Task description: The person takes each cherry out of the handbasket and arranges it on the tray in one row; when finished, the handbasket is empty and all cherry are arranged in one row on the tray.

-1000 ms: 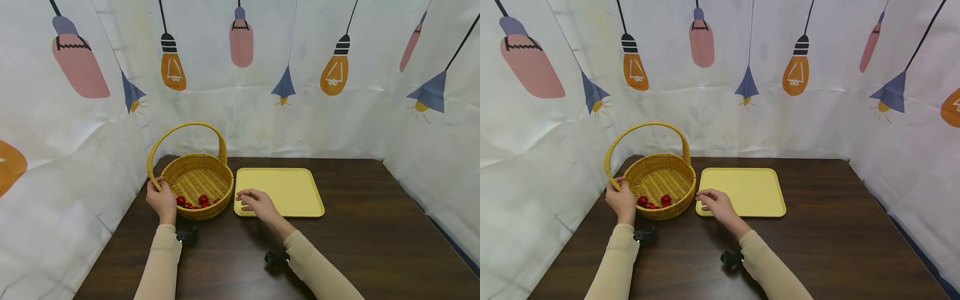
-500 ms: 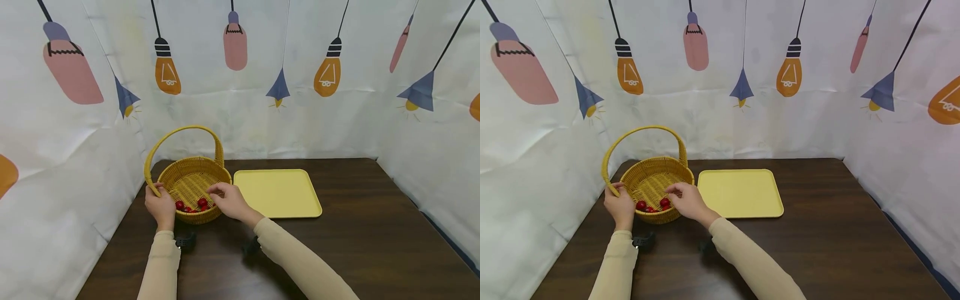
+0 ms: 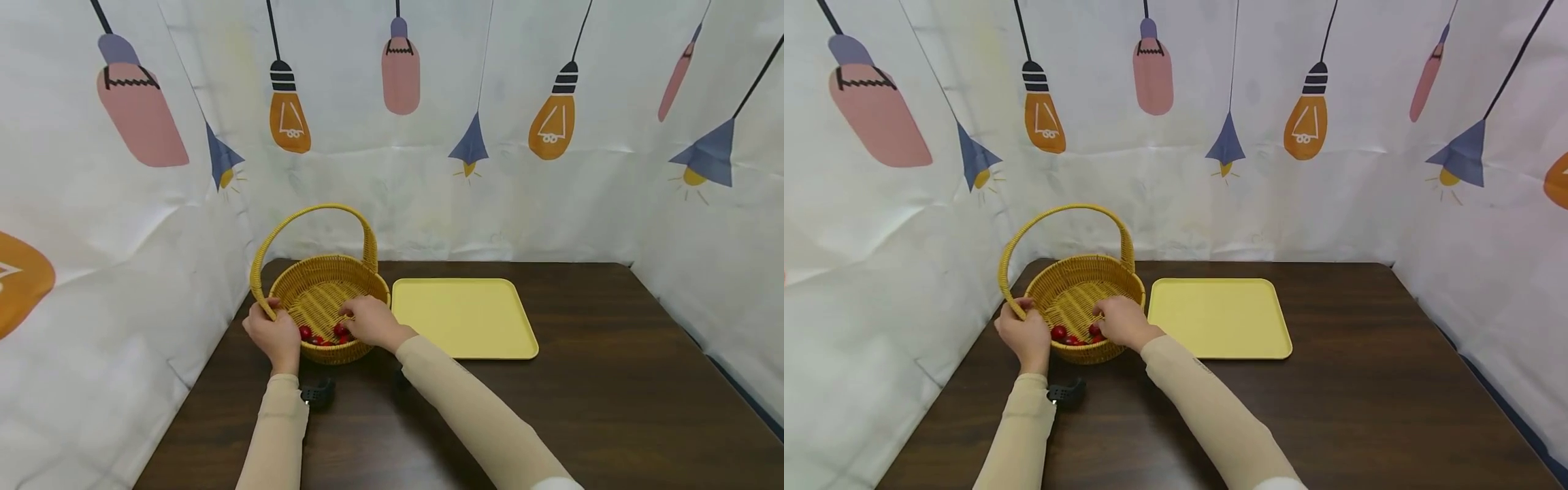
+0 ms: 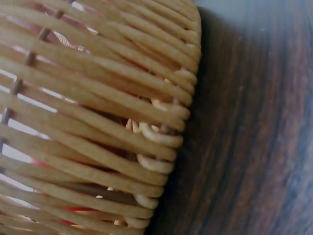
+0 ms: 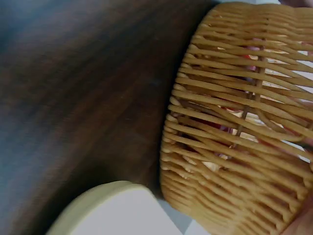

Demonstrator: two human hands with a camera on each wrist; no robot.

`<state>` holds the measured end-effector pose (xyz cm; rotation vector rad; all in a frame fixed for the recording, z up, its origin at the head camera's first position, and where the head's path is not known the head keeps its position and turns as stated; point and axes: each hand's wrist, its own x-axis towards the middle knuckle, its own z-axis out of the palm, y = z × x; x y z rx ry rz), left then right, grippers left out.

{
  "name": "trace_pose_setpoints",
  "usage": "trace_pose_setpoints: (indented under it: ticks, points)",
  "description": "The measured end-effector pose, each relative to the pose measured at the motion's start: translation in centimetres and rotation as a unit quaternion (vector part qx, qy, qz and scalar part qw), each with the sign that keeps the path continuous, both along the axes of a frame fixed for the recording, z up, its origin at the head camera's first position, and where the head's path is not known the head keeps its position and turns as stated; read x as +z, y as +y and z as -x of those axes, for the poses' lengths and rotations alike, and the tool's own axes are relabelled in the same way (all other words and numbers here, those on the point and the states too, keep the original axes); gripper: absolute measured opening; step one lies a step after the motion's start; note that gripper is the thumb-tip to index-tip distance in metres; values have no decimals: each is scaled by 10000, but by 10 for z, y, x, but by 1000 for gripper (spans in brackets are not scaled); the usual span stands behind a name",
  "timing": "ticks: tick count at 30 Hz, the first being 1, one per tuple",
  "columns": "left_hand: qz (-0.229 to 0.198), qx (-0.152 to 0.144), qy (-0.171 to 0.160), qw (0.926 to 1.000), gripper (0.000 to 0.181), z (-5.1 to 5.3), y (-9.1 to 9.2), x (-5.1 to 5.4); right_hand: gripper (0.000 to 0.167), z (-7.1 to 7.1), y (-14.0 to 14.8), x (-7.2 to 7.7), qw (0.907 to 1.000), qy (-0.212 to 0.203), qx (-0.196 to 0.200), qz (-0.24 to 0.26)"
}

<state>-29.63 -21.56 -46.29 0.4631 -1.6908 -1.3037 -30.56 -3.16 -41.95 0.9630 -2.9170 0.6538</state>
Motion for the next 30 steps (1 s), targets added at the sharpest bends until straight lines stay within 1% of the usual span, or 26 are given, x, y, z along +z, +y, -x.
trace_pose_setpoints:
  ticks: [2,5,8,11,14,17,24,28,30]
  points:
    - [-20,-18,-6,10000,12,0,0,3,31,4,-6,4,9996,-179,-16,-199]
    - [-45,-60,-13,10000,12,1,1,5,30,9,-12,6,9982,-482,-30,-346]
    - [-69,-38,-45,10000,12,1,2,5,27,13,-15,5,9963,-752,-41,-418]
    - [-66,-16,-97,9999,12,1,3,3,25,15,-16,4,9944,-903,-36,-555]
    - [-54,-12,-80,10000,12,1,3,2,24,16,-17,4,9931,-957,18,-674]
    - [-80,-40,0,10000,11,-1,3,4,25,16,-19,2,9923,-976,45,-757]
    - [-115,-45,-86,9999,10,-4,1,1,29,11,-23,0,9900,-1054,-271,-896]
    - [-93,-42,-88,9999,11,-4,0,1,26,10,-24,0,9904,-945,-366,-939]
    - [-85,-33,-95,9999,11,-3,0,1,25,11,-24,0,9924,-858,-348,-811]
